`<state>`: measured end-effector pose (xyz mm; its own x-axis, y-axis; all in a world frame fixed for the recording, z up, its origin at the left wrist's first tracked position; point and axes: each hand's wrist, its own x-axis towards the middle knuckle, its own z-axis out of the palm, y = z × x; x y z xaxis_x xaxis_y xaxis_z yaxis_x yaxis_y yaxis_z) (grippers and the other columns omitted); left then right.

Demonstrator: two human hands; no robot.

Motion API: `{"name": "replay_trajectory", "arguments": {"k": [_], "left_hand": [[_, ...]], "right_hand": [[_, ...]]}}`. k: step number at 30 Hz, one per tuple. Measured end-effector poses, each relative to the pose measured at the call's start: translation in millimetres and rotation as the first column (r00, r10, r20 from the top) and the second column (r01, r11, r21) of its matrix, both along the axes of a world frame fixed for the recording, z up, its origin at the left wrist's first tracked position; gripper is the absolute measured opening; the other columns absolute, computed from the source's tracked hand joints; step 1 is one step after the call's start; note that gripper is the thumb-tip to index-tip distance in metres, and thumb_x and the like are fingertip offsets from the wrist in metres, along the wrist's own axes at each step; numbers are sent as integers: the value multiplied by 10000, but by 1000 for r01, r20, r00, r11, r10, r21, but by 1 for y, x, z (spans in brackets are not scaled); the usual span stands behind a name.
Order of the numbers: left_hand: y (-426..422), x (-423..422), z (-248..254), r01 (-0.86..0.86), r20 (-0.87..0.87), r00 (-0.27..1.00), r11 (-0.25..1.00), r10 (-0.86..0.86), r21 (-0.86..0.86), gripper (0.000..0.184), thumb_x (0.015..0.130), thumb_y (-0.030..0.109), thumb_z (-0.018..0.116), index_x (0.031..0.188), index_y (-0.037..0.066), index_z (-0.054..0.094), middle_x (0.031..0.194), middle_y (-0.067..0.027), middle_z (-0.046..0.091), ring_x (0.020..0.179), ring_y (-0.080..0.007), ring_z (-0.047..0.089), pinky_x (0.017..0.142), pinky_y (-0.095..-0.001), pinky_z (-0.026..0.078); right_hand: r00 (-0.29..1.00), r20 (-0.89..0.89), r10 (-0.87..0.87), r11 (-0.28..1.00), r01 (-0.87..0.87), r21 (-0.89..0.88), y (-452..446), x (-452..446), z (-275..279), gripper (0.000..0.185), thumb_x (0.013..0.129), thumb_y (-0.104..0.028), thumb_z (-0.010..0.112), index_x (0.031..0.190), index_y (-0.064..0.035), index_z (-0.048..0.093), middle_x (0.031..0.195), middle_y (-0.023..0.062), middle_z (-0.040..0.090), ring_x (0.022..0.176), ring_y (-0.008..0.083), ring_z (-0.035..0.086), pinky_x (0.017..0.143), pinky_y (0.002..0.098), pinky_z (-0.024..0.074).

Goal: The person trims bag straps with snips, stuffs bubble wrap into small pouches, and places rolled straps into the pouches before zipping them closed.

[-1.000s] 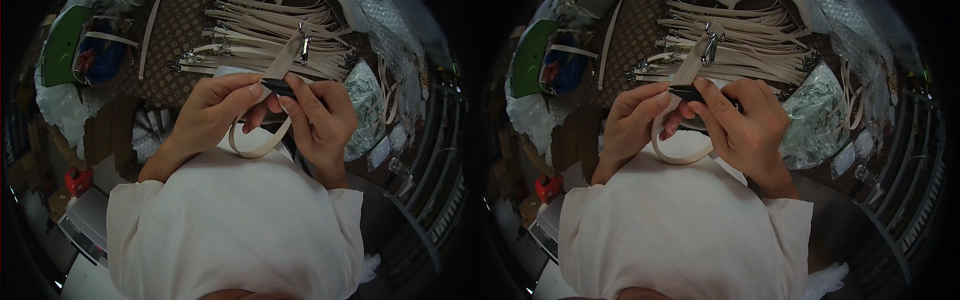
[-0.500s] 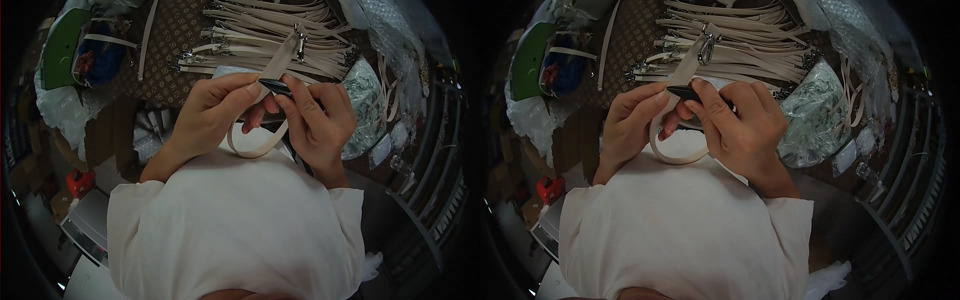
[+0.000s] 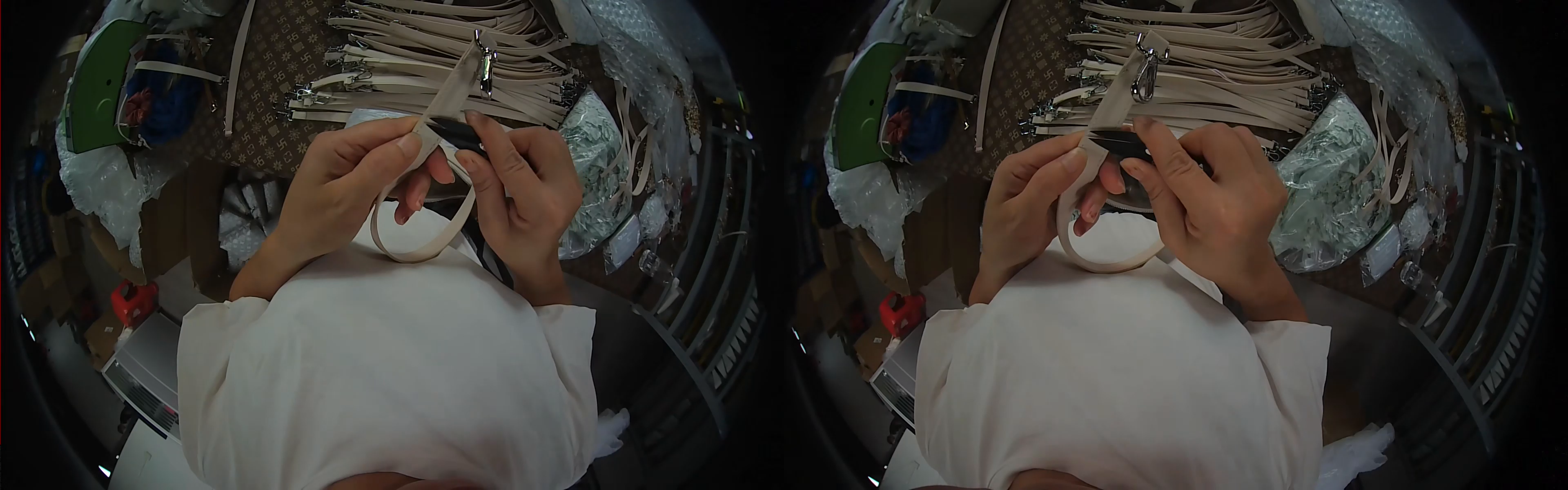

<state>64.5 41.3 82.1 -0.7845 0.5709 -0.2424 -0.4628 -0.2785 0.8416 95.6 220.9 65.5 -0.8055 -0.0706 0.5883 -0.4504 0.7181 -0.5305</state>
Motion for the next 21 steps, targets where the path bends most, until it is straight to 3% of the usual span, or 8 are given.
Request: {"name": "replay_trajectory", "arguments": {"k": [10, 21], "left_hand": [[2, 2, -1, -24, -7, 1000, 999, 25, 22, 247, 915, 105, 416, 984, -81, 564, 809, -81, 602, 598, -79, 519, 510, -211, 443], [3, 3, -2, -32, -29, 999, 999, 32, -9, 234, 917, 104, 416, 921, -75, 568, 698, -57, 561, 588, -73, 509, 508, -213, 430]], "right_hand": [[999, 40, 2, 999, 0, -55, -2, 0, -3, 319, 639, -123, 726, 947, -71, 662, 628, 24, 477, 548, 171, 452, 455, 277, 366], [999, -43, -12, 1000, 12, -18, -4, 1, -7, 334, 635, -121, 727, 960, -81, 655, 630, 20, 471, 542, 172, 454, 455, 279, 369]]}}
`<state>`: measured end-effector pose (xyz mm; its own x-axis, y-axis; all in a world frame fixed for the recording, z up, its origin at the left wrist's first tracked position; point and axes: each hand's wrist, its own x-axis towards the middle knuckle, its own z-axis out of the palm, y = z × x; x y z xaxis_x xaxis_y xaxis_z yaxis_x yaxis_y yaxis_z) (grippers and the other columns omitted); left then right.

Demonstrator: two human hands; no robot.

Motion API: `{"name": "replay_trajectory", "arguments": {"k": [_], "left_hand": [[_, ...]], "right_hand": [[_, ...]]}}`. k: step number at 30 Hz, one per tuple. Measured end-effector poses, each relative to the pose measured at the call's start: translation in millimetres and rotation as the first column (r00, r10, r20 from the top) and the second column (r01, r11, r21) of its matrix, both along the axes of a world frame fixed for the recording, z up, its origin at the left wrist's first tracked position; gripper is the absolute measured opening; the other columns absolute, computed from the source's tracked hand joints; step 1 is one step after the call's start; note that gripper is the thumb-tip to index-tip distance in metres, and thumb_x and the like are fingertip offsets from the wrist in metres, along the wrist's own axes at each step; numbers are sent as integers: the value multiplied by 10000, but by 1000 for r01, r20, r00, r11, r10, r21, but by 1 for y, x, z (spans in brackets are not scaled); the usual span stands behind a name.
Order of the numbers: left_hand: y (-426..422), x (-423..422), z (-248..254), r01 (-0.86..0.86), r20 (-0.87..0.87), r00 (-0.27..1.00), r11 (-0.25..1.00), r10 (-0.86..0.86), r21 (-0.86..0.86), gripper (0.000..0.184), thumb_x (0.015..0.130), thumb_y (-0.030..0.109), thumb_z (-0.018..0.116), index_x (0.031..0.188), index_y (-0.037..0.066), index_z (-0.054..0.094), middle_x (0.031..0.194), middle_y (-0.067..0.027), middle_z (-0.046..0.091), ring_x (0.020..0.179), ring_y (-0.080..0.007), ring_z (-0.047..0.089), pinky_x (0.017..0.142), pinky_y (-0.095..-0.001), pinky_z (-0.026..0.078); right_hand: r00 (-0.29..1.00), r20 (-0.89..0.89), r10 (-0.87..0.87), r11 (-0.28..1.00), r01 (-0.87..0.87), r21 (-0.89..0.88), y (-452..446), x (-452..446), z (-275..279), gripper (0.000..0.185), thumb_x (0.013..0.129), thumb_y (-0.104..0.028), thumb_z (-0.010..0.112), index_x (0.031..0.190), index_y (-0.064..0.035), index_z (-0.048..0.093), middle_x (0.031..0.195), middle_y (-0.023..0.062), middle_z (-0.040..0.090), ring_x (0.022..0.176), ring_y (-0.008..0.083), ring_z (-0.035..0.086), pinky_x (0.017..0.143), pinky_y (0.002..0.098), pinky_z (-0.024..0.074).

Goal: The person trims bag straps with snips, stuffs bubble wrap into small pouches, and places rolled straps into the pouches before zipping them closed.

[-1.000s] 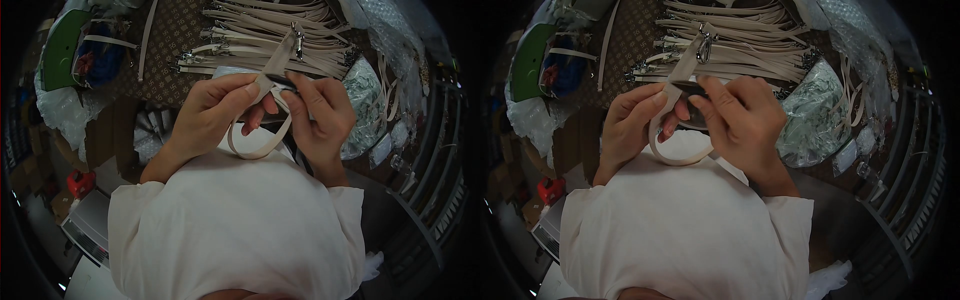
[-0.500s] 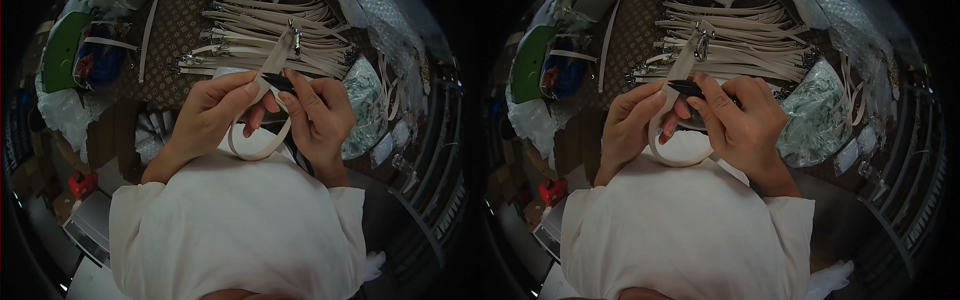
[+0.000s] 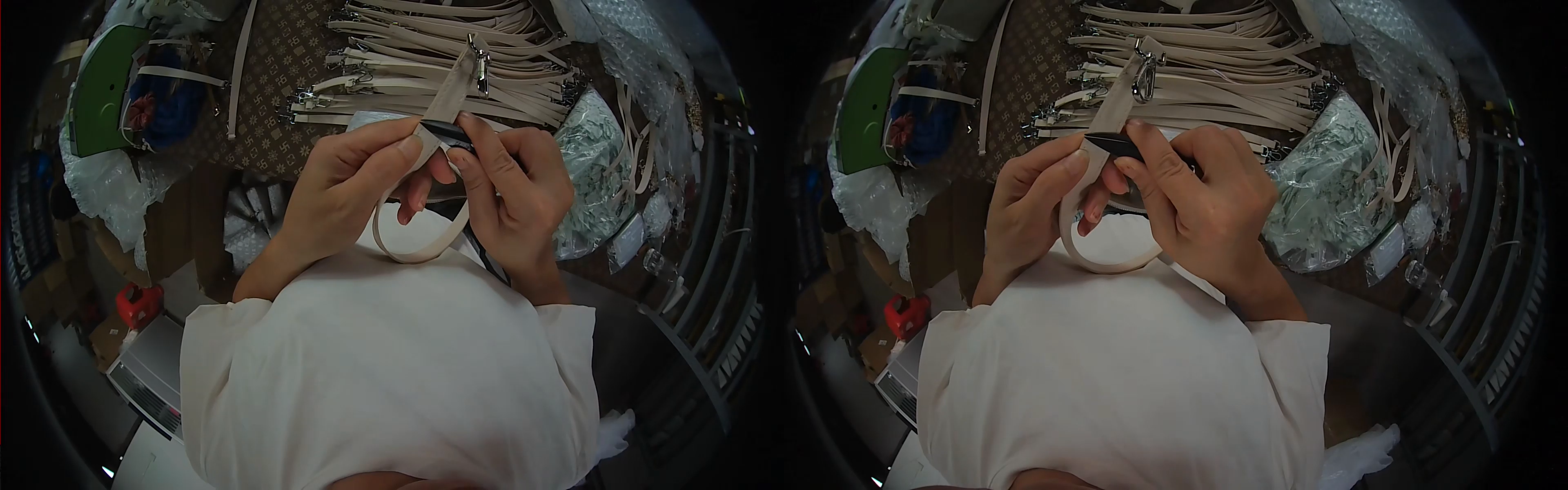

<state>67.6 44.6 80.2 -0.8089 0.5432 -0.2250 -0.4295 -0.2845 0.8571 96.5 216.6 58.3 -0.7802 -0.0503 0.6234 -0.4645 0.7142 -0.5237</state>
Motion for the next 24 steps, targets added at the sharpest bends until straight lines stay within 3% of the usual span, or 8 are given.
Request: {"name": "replay_trajectory", "arguments": {"k": [10, 13, 15, 19, 20, 21, 22, 24], "left_hand": [[-2, -2, -3, 41, 8, 999, 999, -41, 33, 249, 913, 96, 419, 1046, -79, 537, 787, -80, 589, 641, -87, 531, 544, -220, 445], [-5, -10, -3, 3, 115, 993, 980, -26, 201, 262, 911, 96, 430, 1100, -66, 513, 858, -88, 586, 721, -94, 545, 640, -236, 482], [-9, -17, -9, -93, 200, 980, 927, 20, 362, 272, 907, 105, 448, 1123, -50, 502, 887, -88, 574, 783, -104, 551, 768, -283, 492], [-8, -26, -29, -145, 183, 981, 863, 63, 483, 234, 901, 111, 463, 1079, -28, 521, 873, -85, 571, 795, -119, 563, 847, -337, 482], [-3, -26, -32, -191, 195, 975, 857, 108, 479, 204, 891, 94, 475, 1055, -19, 523, 877, -84, 572, 800, -131, 566, 852, -351, 479], [0, -27, -35, -231, 206, 967, 849, 148, 475, 176, 882, 77, 487, 1030, -9, 524, 882, -82, 574, 806, -144, 569, 858, -364, 477], [-2, -31, -39, -220, 202, 970, 853, 137, 474, 176, 882, 77, 487, 1030, -9, 524, 882, -82, 574, 806, -144, 569, 858, -364, 477], [-14, -45, -44, -273, 163, 961, 839, 221, 470, 120, 859, 53, 517, 969, 7, 533, 891, -86, 574, 833, -176, 572, 872, -384, 475]], "right_hand": [[1000, -11, 26, 1000, -27, -7, 5, 0, -4, 337, 647, -110, 723, 974, -75, 652, 652, 27, 480, 540, 165, 449, 446, 272, 361], [998, 58, -29, 982, 39, -185, 22, -6, -29, 332, 674, -117, 715, 993, -57, 644, 682, 37, 495, 583, 166, 462, 495, 285, 379], [939, 6, -344, 927, 339, 161, 48, -18, -59, 331, 712, -145, 701, 1015, -34, 629, 747, 53, 534, 684, 184, 501, 586, 304, 409], [867, -131, -480, 756, 485, 441, 46, -25, -58, 322, 758, -171, 668, 1037, -19, 612, 833, 73, 566, 804, 210, 517, 680, 329, 419], [971, 154, -185, 978, 167, 122, 31, -21, -48, 298, 783, -167, 643, 1035, -13, 604, 819, 77, 575, 780, 188, 530, 652, 307, 426], [933, 295, 206, 950, -119, -287, 18, -16, -39, 275, 808, -164, 617, 1033, -7, 597, 806, 80, 584, 756, 165, 542, 624, 285, 434], [936, 292, 196, 951, -109, -288, 10, -13, -33, 275, 808, -164, 617, 1033, -7, 597, 806, 80, 584, 756, 165, 542, 624, 285, 434], [569, 554, 608, 740, -153, -655, 0, -10, -22, 238, 847, -118, 563, 1040, 20, 570, 742, 54, 569, 631, 76, 507, 543, 205, 405]]}}
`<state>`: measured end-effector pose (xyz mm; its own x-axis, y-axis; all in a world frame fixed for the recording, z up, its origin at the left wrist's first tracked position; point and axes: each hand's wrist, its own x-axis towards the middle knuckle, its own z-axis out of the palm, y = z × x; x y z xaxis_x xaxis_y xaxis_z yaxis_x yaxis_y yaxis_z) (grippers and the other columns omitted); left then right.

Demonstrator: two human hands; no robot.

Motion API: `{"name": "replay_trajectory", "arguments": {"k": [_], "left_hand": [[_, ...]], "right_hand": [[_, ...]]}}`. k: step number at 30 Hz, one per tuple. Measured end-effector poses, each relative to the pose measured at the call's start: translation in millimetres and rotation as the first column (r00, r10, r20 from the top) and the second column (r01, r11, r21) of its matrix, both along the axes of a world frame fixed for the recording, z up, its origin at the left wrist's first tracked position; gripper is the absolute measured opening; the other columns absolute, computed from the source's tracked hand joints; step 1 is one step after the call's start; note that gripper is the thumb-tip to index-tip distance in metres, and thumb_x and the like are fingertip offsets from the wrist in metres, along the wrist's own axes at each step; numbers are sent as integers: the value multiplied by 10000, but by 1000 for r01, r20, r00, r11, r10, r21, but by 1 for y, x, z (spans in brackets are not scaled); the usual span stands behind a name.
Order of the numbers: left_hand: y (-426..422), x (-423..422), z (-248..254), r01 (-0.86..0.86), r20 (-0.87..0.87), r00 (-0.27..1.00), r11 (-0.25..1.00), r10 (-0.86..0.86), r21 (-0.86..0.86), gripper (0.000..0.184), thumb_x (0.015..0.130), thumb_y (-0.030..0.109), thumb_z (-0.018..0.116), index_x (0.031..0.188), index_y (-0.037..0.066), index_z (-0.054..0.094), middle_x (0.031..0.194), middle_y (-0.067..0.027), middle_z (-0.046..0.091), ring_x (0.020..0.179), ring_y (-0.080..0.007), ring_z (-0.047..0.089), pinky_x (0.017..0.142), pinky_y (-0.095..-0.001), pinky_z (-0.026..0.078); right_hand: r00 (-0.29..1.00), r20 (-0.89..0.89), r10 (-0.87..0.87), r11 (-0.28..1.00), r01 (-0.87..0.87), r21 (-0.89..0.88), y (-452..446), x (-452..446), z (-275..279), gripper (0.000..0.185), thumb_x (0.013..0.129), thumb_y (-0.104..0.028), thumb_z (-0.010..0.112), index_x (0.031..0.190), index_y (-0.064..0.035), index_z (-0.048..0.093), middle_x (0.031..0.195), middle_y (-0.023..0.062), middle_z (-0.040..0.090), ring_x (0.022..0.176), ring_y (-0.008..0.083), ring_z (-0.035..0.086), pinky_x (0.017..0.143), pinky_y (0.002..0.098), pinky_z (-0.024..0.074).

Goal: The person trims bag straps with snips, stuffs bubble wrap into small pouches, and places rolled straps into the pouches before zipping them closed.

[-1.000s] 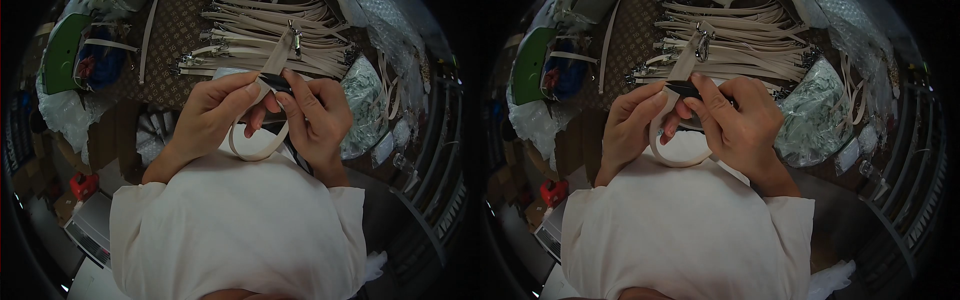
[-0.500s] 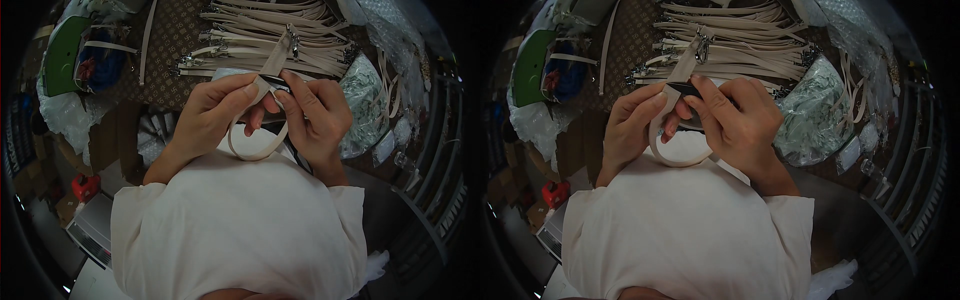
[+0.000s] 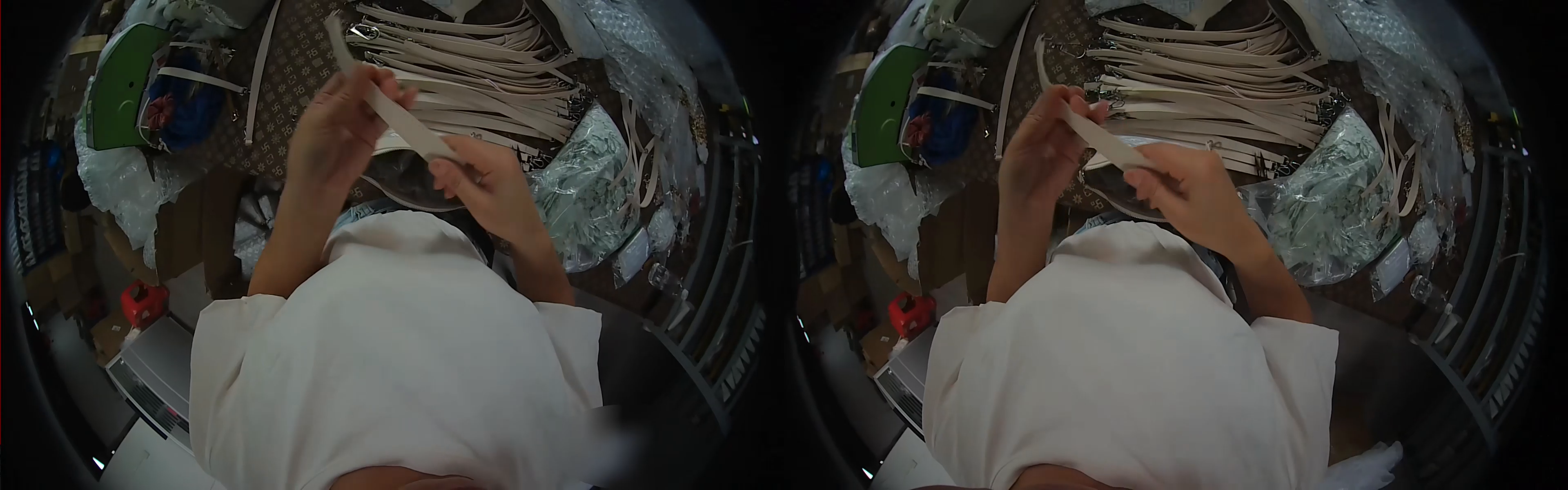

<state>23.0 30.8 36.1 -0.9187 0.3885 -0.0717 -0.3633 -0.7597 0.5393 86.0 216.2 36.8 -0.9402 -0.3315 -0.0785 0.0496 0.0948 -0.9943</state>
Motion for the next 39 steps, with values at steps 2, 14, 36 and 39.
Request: {"name": "replay_trajectory", "arguments": {"k": [2, 14, 36, 39], "left_hand": [[-29, -22, 1, -219, -17, 975, 958, 219, -186, 174, 864, 63, 507, 1024, -3, 519, 935, -100, 566, 892, -191, 560, 926, -364, 426], [-40, 7, 11, 609, -299, 543, 614, -784, -503, 264, 889, 198, 496, 920, -60, 543, 680, -61, 573, 578, -112, 543, 574, -233, 452], [-10, 10, 13, -134, -506, 750, 651, -426, -747, 282, 923, 240, 428, 986, 2, 567, 662, -53, 517, 567, -140, 485, 550, -277, 426], [-15, 14, 6, 2, -373, 563, 452, -737, -892, 311, 921, 266, 433, 952, -3, 586, 642, -49, 506, 563, -131, 468, 533, -261, 401]], "right_hand": [[995, -34, -92, 991, 95, 91, 12, -7, 10, 202, 851, -107, 556, 1003, 25, 576, 642, 19, 549, 533, 47, 468, 471, 179, 369], [814, -473, 337, 940, -267, 212, 80, -60, 56, 321, 671, -61, 717, 978, -21, 635, 734, -9, 498, 647, 68, 468, 529, 193, 347], [935, 248, 254, 965, -261, -6, 15, -23, 33, 160, 834, -143, 594, 927, -14, 605, 615, -24, 515, 484, 26, 441, 423, 184, 353], [967, -223, 122, 963, -61, 262, 31, -34, 22, 187, 796, -139, 638, 920, 0, 625, 615, -10, 521, 534, 46, 459, 464, 206, 365]]}}
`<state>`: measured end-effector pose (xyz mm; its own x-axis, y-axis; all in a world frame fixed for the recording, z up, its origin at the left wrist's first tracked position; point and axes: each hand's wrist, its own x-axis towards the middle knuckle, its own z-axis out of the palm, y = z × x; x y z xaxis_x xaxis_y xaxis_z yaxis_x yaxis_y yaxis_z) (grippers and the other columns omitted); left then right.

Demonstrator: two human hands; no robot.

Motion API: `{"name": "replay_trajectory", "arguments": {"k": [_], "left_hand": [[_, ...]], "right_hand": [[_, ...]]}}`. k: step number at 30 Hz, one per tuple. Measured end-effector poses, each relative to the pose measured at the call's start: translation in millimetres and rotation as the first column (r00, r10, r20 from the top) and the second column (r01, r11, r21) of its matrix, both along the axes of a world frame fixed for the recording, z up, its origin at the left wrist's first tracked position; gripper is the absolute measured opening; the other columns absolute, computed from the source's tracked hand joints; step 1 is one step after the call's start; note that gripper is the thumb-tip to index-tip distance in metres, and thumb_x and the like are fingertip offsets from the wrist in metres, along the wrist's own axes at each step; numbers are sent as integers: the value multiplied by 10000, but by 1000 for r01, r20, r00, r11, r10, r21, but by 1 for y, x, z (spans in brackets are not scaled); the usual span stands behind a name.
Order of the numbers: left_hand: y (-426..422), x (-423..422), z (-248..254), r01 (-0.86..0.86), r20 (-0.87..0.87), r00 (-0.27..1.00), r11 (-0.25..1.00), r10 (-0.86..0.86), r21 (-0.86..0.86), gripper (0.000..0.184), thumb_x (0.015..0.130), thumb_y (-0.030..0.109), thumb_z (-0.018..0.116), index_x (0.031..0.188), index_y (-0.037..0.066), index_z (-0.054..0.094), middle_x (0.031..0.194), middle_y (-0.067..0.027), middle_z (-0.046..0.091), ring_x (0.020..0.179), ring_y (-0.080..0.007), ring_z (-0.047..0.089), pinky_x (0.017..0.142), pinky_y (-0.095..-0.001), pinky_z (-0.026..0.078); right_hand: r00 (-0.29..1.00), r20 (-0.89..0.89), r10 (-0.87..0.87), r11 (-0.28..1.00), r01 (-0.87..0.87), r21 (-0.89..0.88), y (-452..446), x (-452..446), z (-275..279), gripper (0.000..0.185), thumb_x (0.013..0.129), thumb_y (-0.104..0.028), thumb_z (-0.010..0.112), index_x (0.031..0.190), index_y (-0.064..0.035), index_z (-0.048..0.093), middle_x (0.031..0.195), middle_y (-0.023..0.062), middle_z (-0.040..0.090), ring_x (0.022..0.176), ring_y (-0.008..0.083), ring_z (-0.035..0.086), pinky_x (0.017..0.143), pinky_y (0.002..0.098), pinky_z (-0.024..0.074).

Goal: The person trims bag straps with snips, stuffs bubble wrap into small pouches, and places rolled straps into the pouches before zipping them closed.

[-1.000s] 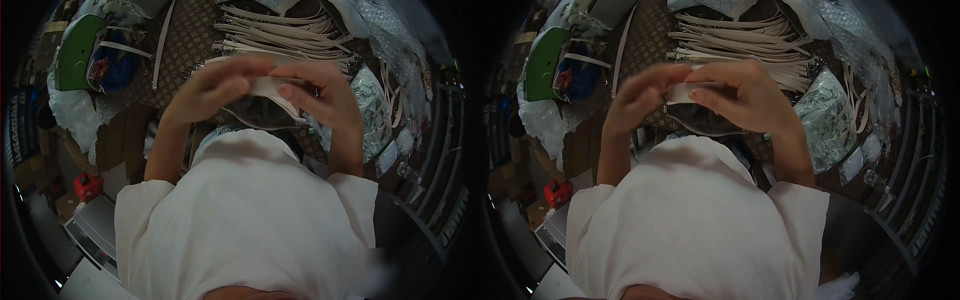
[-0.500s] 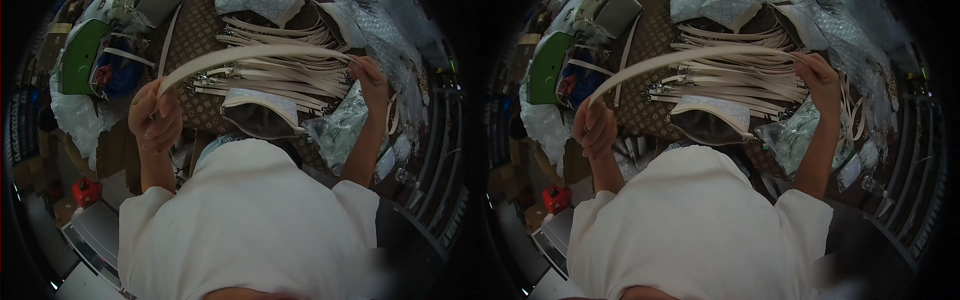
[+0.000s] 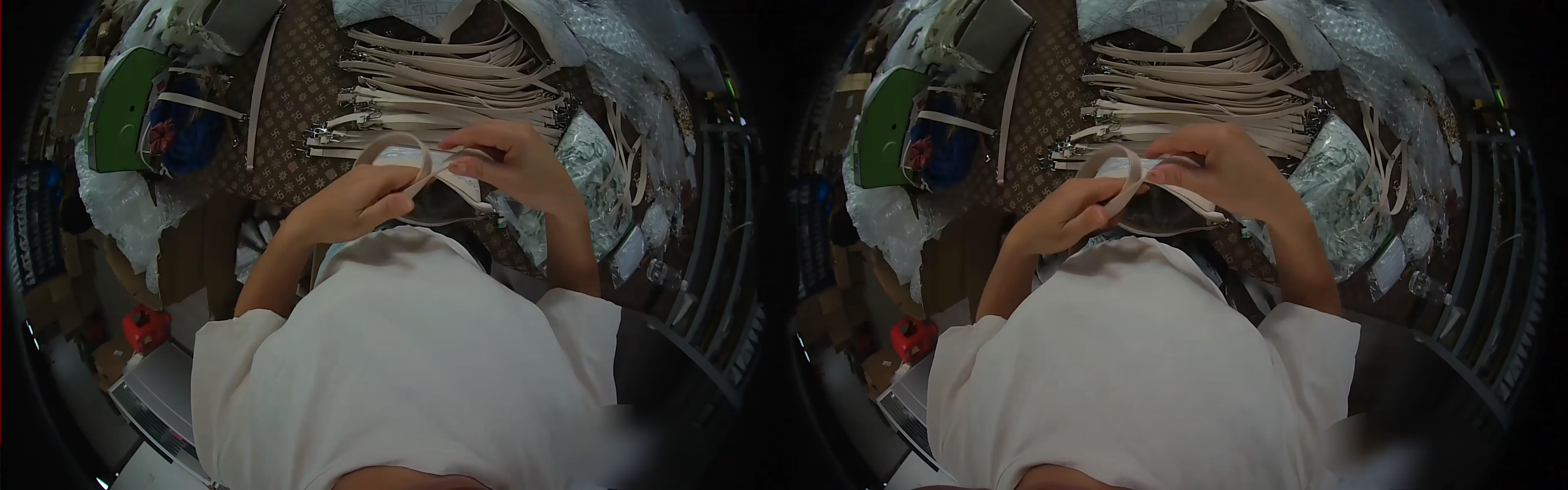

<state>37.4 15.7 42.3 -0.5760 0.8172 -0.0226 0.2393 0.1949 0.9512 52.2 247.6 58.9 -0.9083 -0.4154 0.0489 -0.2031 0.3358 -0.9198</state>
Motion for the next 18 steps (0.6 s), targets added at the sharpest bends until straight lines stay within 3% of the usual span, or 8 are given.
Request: {"name": "replay_trajectory", "arguments": {"k": [1, 2, 4, 6, 7, 9, 12, 18], "left_hand": [[-5, 2, 0, 155, 64, 986, 988, -153, -18, 320, 920, 273, 431, 943, -8, 583, 634, -43, 507, 565, -122, 463, 517, -250, 382], [-7, 3, 4, 160, 69, 985, 987, -159, -16, 320, 920, 273, 431, 943, -8, 583, 634, -43, 507, 565, -122, 463, 517, -250, 382], [-13, 1, 18, 97, 397, 905, 982, -155, 163, 381, 907, 320, 444, 860, -38, 564, 597, -35, 492, 510, -100, 442, 455, -226, 345], [-32, -3, 13, -14, 516, 839, 941, -173, 338, 386, 908, 318, 436, 861, -46, 555, 582, -25, 482, 479, -89, 426, 431, -221, 333], [-38, -6, 7, -146, 619, 754, 864, -218, 482, 390, 908, 315, 428, 862, -54, 545, 567, -16, 472, 448, -77, 411, 407, -216, 321], [-37, -10, -3, -182, 620, 695, 745, -364, 642, 369, 921, 280, 391, 889, -60, 529, 528, -3, 443, 399, -63, 368, 371, -216, 302], [-33, -10, -5, -207, 597, 654, 650, -465, 731, 371, 928, 287, 371, 911, -52, 520, 507, 12, 424, 398, -57, 353, 369, -214, 299], [-40, -8, -10, -328, 624, 648, 581, -436, 745, 344, 924, 269, 375, 846, -28, 527, 490, 27, 417, 393, -49, 348, 359, -204, 283]], "right_hand": [[1000, 6, -9, 1000, 9, 2, 5, -5, -2, 187, 796, -139, 638, 920, 0, 625, 615, -10, 521, 534, 46, 459, 464, 206, 365], [990, -68, 120, 992, -117, 51, 10, -11, -4, 168, 796, -144, 638, 884, -2, 628, 614, -7, 523, 515, 52, 458, 455, 201, 362], [958, -137, 253, 965, -239, 108, 18, -14, -2, 154, 796, -148, 637, 848, -3, 632, 612, -3, 525, 497, 58, 458, 445, 196, 360], [934, 235, 268, 963, -264, -48, 28, -17, 5, 167, 822, -160, 605, 799, 5, 609, 564, 13, 538, 518, 47, 487, 448, 199, 380], [934, 232, 271, 963, -267, -48, 34, -19, 2, 167, 822, -160, 605, 799, 5, 609, 564, 13, 538, 518, 47, 487, 448, 199, 380], [914, 251, 319, 908, -219, -358, 43, -20, -8, 184, 850, -159, 570, 774, 8, 582, 572, 1, 525, 518, 36, 472, 439, 183, 373], [928, 251, 276, 864, -125, -488, 33, -12, -11, 183, 865, -163, 550, 797, 4, 574, 614, -2, 525, 515, 34, 455, 440, 173, 360], [964, 223, 144, 896, -32, -443, 21, 17, 5, 145, 813, -124, 612, 870, 6, 583, 675, 18, 548, 511, 56, 449, 455, 196, 358]]}}
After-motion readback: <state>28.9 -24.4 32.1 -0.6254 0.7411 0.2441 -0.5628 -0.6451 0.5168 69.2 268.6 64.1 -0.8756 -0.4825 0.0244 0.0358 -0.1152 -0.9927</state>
